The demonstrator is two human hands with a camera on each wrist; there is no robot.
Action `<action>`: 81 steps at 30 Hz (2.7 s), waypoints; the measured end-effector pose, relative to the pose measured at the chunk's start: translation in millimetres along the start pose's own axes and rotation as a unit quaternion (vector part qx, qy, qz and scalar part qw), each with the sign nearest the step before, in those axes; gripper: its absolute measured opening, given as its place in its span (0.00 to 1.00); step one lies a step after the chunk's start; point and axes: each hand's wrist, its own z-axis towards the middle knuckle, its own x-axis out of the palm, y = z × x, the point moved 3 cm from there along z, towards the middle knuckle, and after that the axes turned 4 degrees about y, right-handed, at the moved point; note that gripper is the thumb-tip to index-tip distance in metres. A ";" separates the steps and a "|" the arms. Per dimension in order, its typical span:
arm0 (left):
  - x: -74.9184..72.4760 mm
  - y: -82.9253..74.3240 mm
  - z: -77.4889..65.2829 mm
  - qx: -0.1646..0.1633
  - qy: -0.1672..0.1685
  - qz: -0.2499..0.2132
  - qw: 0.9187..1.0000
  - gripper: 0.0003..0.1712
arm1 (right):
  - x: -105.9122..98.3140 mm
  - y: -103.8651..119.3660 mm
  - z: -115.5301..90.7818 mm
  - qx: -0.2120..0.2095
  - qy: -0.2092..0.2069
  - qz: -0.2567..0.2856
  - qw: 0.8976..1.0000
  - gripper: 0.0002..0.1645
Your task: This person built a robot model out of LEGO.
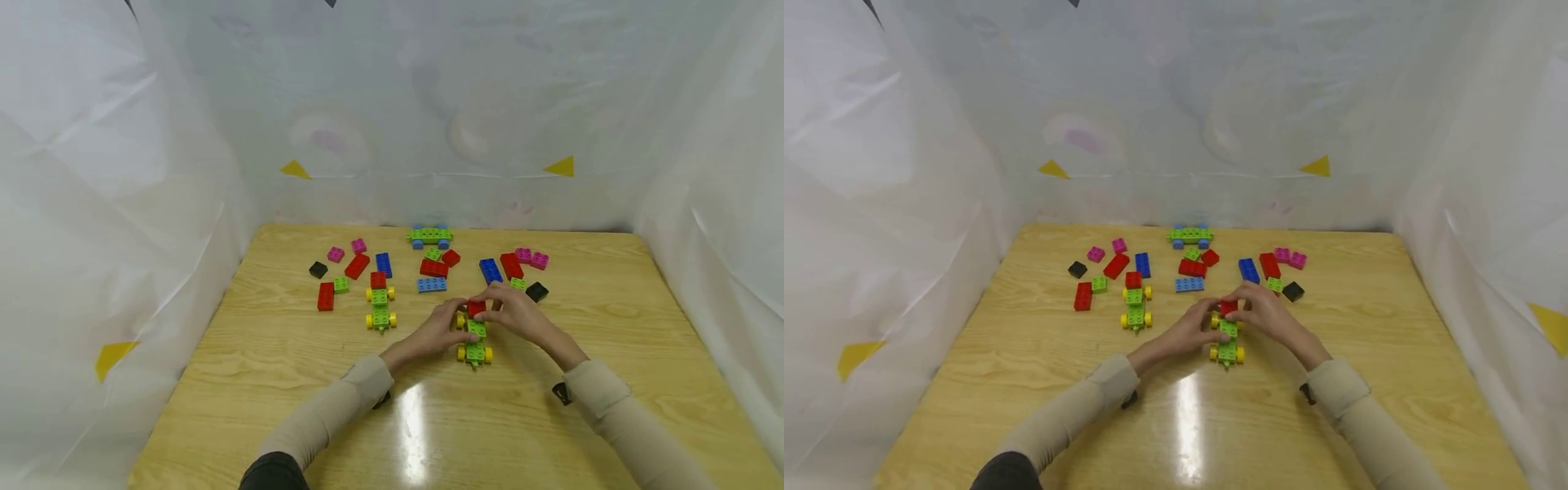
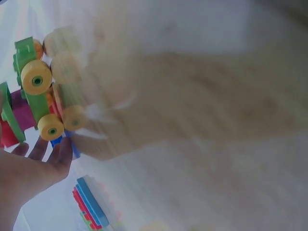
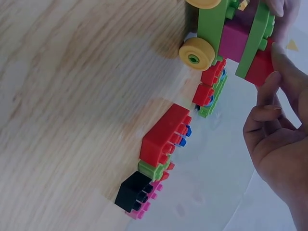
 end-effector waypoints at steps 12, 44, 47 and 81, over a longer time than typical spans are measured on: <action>-10.6 -1.9 -6.8 -0.002 0.025 0.032 0.999 0.47 | -14.3 -7.1 -16.2 -0.015 0.003 -0.037 0.999 0.17; -78.1 -1.0 17.0 -0.083 -0.127 0.119 0.981 0.28 | -42.1 -34.6 -40.3 -0.004 -0.023 -0.095 0.995 0.17; -78.2 1.7 20.9 -0.098 -0.115 0.154 0.976 0.26 | -43.8 -35.8 -42.7 -0.002 -0.026 -0.095 0.995 0.17; -59.0 16.3 20.1 -0.135 -0.060 0.286 0.947 0.16 | -62.3 -56.9 -16.3 0.118 0.008 -0.080 0.990 0.16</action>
